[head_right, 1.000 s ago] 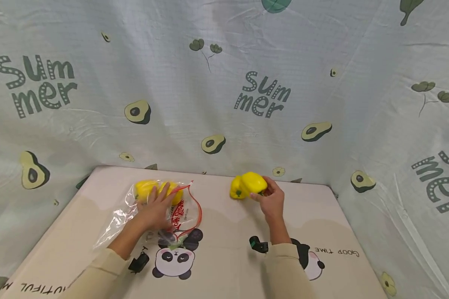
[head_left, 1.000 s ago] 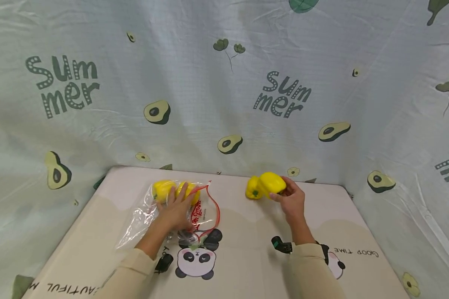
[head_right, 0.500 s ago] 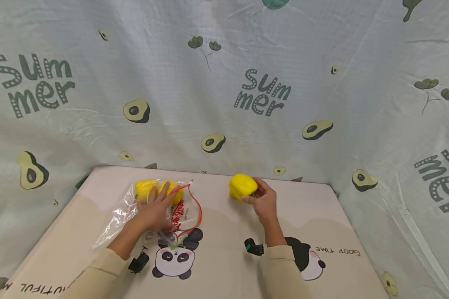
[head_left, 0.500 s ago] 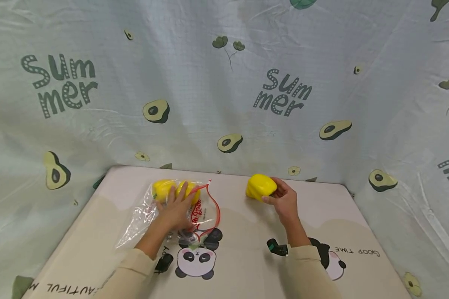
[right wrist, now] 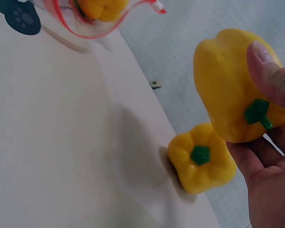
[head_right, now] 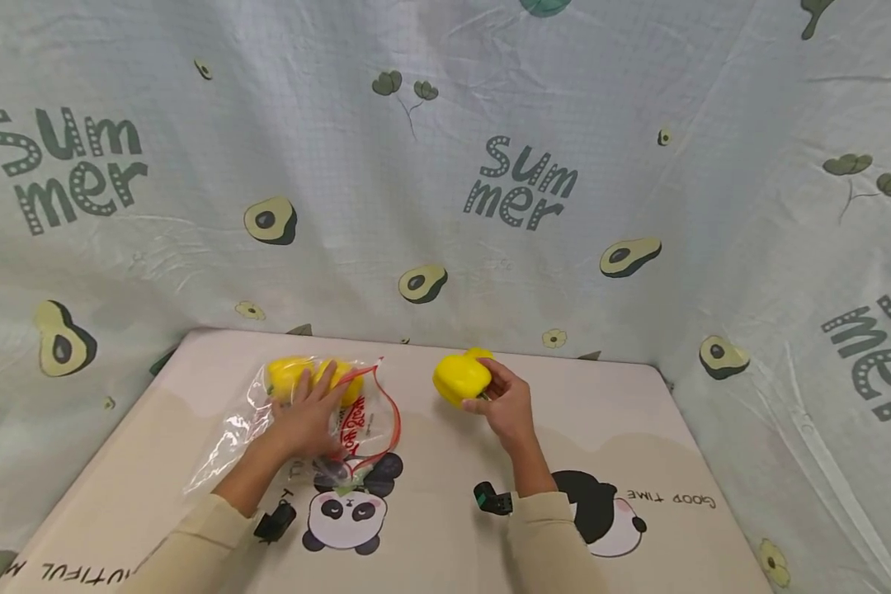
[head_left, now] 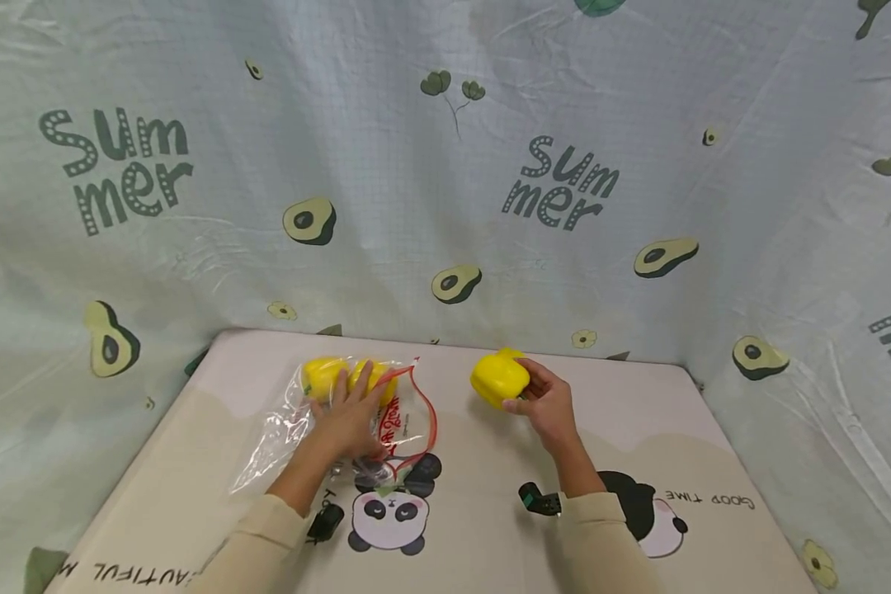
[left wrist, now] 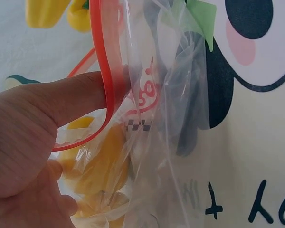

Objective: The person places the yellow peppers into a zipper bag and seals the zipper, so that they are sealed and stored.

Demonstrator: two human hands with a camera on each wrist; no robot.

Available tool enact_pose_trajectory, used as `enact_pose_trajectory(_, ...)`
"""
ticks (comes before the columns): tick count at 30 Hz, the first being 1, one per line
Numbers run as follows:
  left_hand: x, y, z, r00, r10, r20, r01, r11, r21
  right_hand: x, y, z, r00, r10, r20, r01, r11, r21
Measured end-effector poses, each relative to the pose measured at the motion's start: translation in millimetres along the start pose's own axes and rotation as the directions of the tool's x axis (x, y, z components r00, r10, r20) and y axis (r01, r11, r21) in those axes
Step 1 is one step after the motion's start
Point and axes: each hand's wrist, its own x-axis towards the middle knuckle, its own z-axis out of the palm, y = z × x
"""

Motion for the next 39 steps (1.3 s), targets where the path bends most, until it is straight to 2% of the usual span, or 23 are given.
enact_pose_trajectory(6,-0.1,0.6,-0.9,1.0,-0.005,0.002,0.005,1.0,0.003,0,5,9,0.999,-0.03,0.044,0.03,1.0,0.011)
enact_pose_trajectory(15,-0.2,1.1,0.5,1.0,-0.021,0.007,0.02,1.0,0.014,-6,9,24,0.995,-0.033,0.099,0.036,0.999,-0.025)
enact_pose_trajectory(27,-0.5,2.1,-1.2,1.0,-0.013,0.005,0.013,1.0,0.001,-9,12,42,0.987,-0.038,0.158,0.041,0.999,-0.018)
enact_pose_trajectory(34,0.5,2.8,-2.5,1.0,-0.008,0.003,0.008,1.0,0.008,-11,12,47,0.983,-0.07,0.167,0.076,0.997,-0.029)
enact_pose_trajectory(39,0.0,2.9,-3.5,1.0,-0.013,0.014,0.013,1.0,0.016,-12,11,51,0.982,-0.06,0.181,0.068,0.997,-0.037)
